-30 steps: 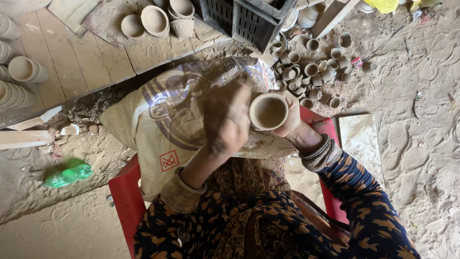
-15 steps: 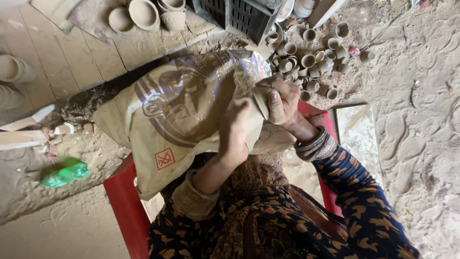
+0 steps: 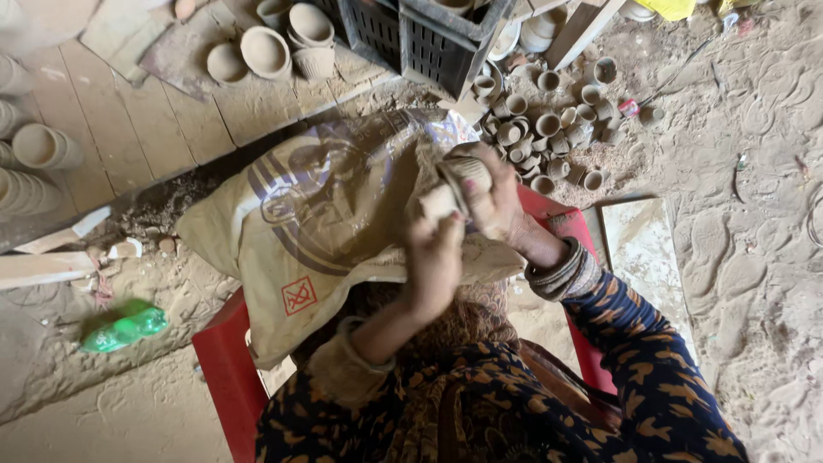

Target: The person repeatedly smooths the exterior and interior surfaces of small clay cups using a cloth. They pick up cups from a crate, rub them with the cloth, and place them on a nearby surface. The process is repeated for multiple cups throughout the video.

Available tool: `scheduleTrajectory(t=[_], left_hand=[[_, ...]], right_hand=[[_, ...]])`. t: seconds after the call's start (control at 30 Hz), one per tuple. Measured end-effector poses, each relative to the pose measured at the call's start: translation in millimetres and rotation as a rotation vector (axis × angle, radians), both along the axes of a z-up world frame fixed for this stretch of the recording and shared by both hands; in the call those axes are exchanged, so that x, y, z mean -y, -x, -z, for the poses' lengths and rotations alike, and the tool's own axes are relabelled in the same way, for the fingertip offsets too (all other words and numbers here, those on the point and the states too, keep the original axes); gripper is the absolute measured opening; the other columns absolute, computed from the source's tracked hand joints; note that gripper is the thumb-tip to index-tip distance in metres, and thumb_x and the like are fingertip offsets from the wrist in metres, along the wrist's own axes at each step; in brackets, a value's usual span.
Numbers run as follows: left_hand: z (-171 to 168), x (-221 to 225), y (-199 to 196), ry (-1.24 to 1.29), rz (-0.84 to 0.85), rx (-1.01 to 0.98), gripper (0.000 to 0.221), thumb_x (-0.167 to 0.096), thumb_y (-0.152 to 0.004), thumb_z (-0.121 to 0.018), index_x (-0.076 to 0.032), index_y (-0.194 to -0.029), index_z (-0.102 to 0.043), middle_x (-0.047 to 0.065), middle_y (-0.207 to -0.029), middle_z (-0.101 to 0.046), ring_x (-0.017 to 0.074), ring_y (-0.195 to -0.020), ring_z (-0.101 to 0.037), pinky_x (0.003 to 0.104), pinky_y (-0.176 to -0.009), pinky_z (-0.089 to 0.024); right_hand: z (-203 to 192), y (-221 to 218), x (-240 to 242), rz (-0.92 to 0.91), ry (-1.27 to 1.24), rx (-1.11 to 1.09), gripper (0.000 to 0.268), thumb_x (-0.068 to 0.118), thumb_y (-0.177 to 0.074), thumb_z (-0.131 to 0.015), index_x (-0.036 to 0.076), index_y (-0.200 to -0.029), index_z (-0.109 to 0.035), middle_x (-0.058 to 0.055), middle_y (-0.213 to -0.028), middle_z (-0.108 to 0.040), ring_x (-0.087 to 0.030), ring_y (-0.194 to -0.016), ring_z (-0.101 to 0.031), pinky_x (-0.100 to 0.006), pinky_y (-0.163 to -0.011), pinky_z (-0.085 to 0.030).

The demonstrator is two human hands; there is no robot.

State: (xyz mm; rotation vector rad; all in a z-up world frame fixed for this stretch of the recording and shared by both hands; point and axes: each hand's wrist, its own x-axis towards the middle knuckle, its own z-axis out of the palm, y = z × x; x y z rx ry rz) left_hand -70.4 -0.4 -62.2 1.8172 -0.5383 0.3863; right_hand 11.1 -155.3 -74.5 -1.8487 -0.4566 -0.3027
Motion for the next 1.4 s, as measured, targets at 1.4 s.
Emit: scheduleTrajectory(t=[1.4], left_hand=[[-5.6,-75.8,-124.6,-0.732,0.344,1.012,0.024,-0.024,-0.107,-0.065,-0.008,-0.124,-0.071,0.011,-0.122,-0.077,0.0202,-0.125,-0.069,0.073,-0.116,-0.031]], right_hand=[[21.0,0.2,8.5,-0.143,-0.800,-0.912,0.036,0.020,-0.100,-0.050,-0.003,-0.121,-0.067,-0.021,-0.108,-0.074,-0.026,-0.089,-0.077,-0.033,-0.077,-0.067]])
